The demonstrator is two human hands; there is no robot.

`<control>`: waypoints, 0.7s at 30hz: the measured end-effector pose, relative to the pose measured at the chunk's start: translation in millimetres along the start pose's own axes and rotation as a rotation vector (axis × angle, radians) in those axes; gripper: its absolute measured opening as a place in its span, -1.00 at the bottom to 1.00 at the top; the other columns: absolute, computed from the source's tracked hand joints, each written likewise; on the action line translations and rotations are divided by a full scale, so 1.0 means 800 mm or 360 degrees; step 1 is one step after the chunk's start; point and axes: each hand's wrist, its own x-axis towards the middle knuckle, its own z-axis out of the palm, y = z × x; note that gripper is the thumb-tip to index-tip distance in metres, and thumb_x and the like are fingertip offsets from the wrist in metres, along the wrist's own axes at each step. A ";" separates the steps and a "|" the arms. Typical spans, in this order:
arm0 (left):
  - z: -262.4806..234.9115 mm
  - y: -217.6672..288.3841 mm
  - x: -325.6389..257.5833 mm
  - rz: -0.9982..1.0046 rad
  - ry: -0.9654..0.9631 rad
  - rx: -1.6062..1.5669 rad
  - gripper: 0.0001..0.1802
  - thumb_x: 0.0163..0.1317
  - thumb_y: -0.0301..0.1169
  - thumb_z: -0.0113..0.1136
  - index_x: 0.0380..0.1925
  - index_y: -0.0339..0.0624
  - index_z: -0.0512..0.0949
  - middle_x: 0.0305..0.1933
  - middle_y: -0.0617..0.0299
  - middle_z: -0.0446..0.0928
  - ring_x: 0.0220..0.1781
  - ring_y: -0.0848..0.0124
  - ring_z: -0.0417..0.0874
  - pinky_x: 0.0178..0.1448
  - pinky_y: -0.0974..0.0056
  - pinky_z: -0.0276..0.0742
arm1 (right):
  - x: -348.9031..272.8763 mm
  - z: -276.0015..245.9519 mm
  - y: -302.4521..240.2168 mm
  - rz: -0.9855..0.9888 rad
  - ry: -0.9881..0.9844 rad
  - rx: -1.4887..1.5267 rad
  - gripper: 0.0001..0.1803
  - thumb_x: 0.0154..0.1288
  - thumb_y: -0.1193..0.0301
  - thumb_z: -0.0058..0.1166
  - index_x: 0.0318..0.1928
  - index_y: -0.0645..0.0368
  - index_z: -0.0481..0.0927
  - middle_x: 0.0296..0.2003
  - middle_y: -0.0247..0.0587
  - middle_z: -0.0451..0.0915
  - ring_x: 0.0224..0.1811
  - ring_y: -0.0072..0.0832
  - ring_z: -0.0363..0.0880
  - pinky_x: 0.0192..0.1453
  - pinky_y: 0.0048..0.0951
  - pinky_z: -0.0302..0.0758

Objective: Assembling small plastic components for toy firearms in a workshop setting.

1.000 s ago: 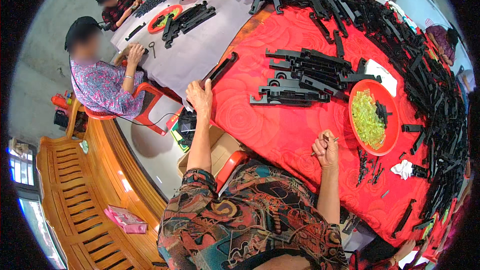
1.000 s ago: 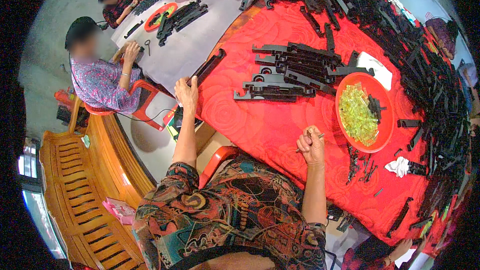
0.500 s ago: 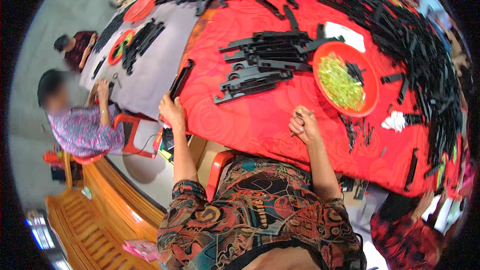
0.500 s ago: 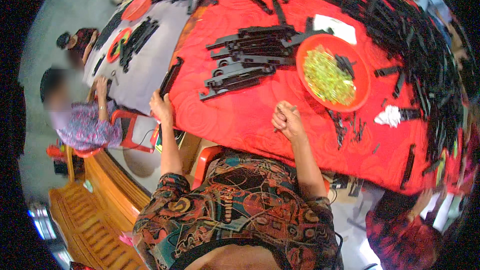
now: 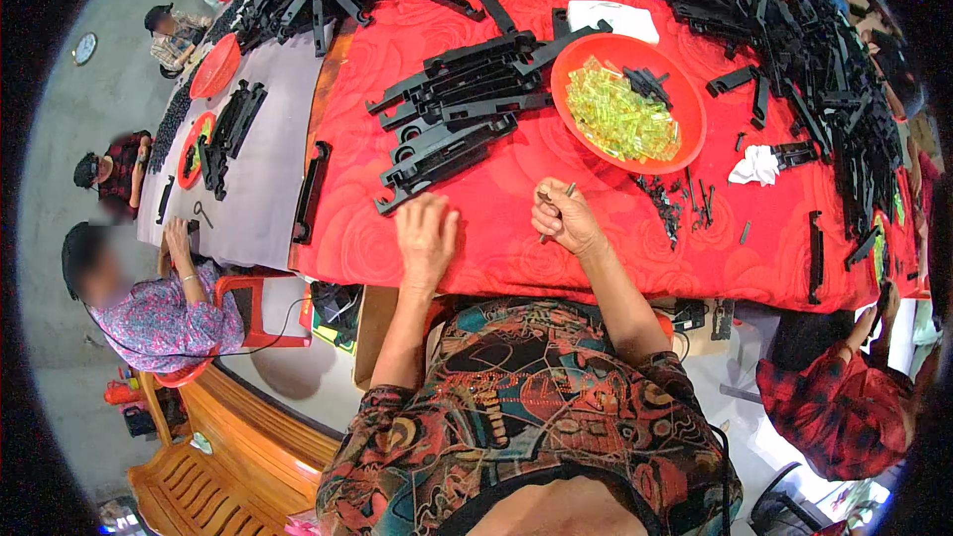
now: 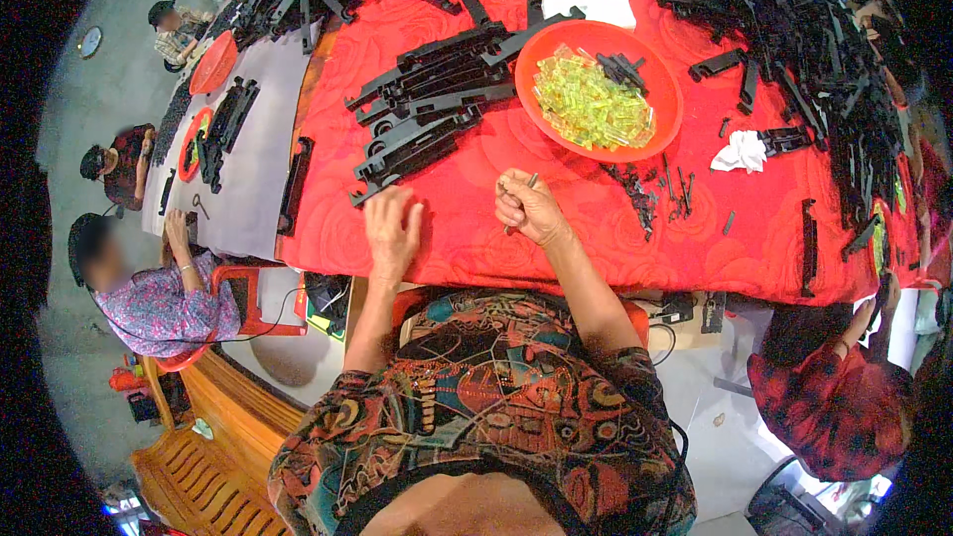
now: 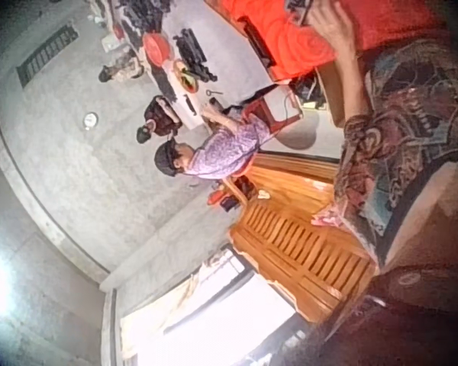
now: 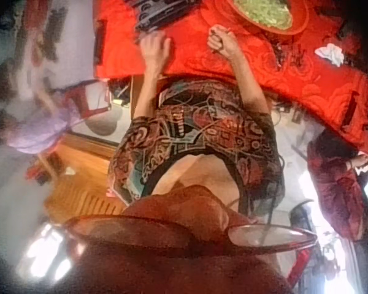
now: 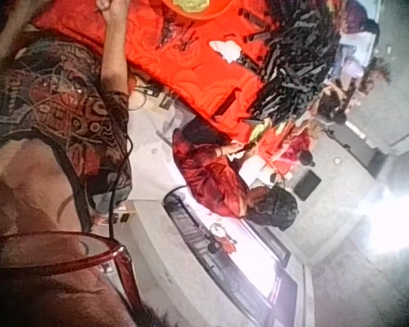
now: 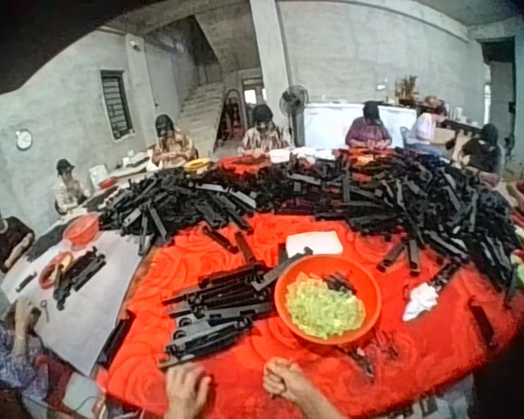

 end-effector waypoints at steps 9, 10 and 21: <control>0.017 0.011 -0.024 -0.0003 -0.0138 -0.0144 -0.80 -0.02 -0.46 0.24 -0.33 -0.17 0.52 -0.24 0.17 0.47 -0.18 0.20 0.45 -0.11 0.15 0.34 | -0.021 0.000 -0.001 -0.0007 -0.0019 0.0032 -0.85 0.30 0.43 -0.04 -0.44 0.15 0.39 -0.70 -0.48 0.24 -0.78 -0.72 0.12 -0.69 -0.64 0.10; 0.012 0.012 -0.024 -0.0015 -0.0143 -0.0134 -0.81 -0.02 -0.46 0.24 -0.35 -0.17 0.52 -0.24 0.17 0.47 -0.18 0.21 0.45 -0.12 0.16 0.34 | -0.026 0.003 -0.005 0.0025 0.0050 -0.0030 -0.83 0.28 0.42 -0.02 -0.46 0.13 0.38 -0.70 -0.49 0.25 -0.78 -0.73 0.13 -0.69 -0.64 0.10; -0.001 -0.007 0.017 -0.0080 0.0164 -0.0004 -0.81 -0.05 -0.55 0.24 -0.37 -0.20 0.52 -0.27 0.16 0.47 -0.21 0.19 0.46 -0.13 0.16 0.36 | -0.085 -0.026 -0.089 -0.0510 0.1297 -0.2536 -0.67 0.13 0.32 0.10 -0.57 0.33 0.38 -0.71 -0.09 0.32 -0.66 -0.40 0.28 -0.51 -0.28 0.27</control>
